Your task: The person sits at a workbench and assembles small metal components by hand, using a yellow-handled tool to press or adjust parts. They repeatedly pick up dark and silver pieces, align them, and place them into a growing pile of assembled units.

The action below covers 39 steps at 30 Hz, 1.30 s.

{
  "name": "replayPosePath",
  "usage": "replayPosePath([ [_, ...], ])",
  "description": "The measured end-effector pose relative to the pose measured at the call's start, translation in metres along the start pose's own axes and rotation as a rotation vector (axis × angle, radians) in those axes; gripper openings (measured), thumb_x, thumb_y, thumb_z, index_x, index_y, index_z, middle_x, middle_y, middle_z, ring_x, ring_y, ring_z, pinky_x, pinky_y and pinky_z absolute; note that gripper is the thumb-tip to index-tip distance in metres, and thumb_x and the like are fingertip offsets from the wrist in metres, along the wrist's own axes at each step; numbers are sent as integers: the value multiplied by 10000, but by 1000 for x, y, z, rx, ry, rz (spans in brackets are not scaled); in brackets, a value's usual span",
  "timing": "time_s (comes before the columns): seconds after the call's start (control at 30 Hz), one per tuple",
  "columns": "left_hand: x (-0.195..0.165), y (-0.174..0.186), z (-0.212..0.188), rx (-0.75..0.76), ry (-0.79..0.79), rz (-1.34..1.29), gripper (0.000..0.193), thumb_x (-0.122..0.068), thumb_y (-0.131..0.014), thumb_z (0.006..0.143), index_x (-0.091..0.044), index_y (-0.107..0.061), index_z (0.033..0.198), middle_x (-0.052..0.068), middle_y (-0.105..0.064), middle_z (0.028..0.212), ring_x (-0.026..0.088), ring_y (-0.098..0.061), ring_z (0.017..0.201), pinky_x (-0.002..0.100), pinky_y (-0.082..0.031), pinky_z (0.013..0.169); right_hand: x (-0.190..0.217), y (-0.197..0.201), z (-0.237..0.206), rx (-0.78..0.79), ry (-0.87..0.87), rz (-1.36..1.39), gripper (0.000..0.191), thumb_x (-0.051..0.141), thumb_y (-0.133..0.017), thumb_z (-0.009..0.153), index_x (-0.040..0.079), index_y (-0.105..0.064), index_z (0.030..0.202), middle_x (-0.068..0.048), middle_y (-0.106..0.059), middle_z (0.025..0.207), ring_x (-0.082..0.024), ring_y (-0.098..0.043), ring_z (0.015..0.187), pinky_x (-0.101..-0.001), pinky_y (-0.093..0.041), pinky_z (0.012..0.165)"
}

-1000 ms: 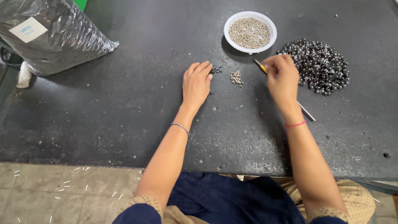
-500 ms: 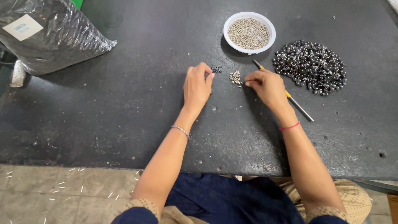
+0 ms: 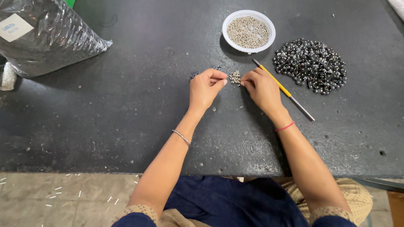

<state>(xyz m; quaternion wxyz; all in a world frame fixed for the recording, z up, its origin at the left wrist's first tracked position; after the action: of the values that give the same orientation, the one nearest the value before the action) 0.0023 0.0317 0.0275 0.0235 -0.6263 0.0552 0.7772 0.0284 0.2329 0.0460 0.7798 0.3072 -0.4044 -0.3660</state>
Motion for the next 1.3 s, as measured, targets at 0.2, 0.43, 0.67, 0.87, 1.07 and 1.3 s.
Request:
replayPosePath([
  [0.2, 3, -2, -1, -44, -2, 22, 150, -52, -780, 881, 10, -754, 1016, 67, -786, 912, 100, -742, 835, 237, -589, 761, 7, 4, 4, -89, -19, 165, 81, 81, -749, 925, 44, -704, 981, -100, -667, 929, -266, -659, 836, -381, -524, 730],
  [0.43, 8, -6, 0, -28, 6, -81, 280, -33, -765, 862, 33, -710, 1129, 113, -779, 968, 123, -747, 869, 250, -616, 797, 30, 4, 3, -99, 78, 227, 119, 55, -762, 929, 20, -674, 1002, -103, -660, 943, -256, -642, 819, -352, -523, 714],
  [0.67, -1, -10, -5, -11, -1, -33, 219, -58, -752, 893, 22, -749, 1097, 85, -797, 973, 112, -757, 878, 250, -611, 808, 36, 8, 3, -107, 84, 214, 131, 69, -764, 935, 17, -665, 1003, -99, -664, 954, -250, -640, 818, -355, -524, 710],
  [0.87, -8, -12, -9, -23, 9, -17, 176, -64, -750, 898, 10, -757, 1057, 67, -799, 954, 105, -752, 862, 246, -601, 792, 35, 6, 2, -110, 56, 212, 141, 81, -772, 939, 11, -662, 993, -95, -658, 933, -235, -638, 784, -349, -521, 683],
  [1.07, -6, -14, -10, -23, 8, -18, 178, -53, -759, 885, 9, -749, 1051, 64, -792, 959, 106, -749, 870, 248, -602, 798, 32, 5, 1, -125, 56, 226, 134, 63, -769, 941, 1, -659, 983, -95, -664, 935, -226, -648, 785, -339, -529, 691],
  [1.3, 2, -16, -8, 29, 9, -122, 195, -33, -767, 880, 28, -736, 1063, 86, -782, 969, 118, -740, 878, 248, -598, 799, 24, -3, 1, -85, -147, 551, 153, 31, -705, 953, -10, -653, 1091, -38, -726, 972, -99, -691, 847, -260, -568, 776],
])
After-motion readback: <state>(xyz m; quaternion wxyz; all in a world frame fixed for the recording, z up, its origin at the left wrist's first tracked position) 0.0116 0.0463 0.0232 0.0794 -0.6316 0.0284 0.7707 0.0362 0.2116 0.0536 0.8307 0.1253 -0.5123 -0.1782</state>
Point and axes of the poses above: each hand's wrist, its own z-axis towards the middle knuckle, its own y-axis out of the back of the hand, x = y × z, the point moved 2 cm from there along z, towards the middle knuckle
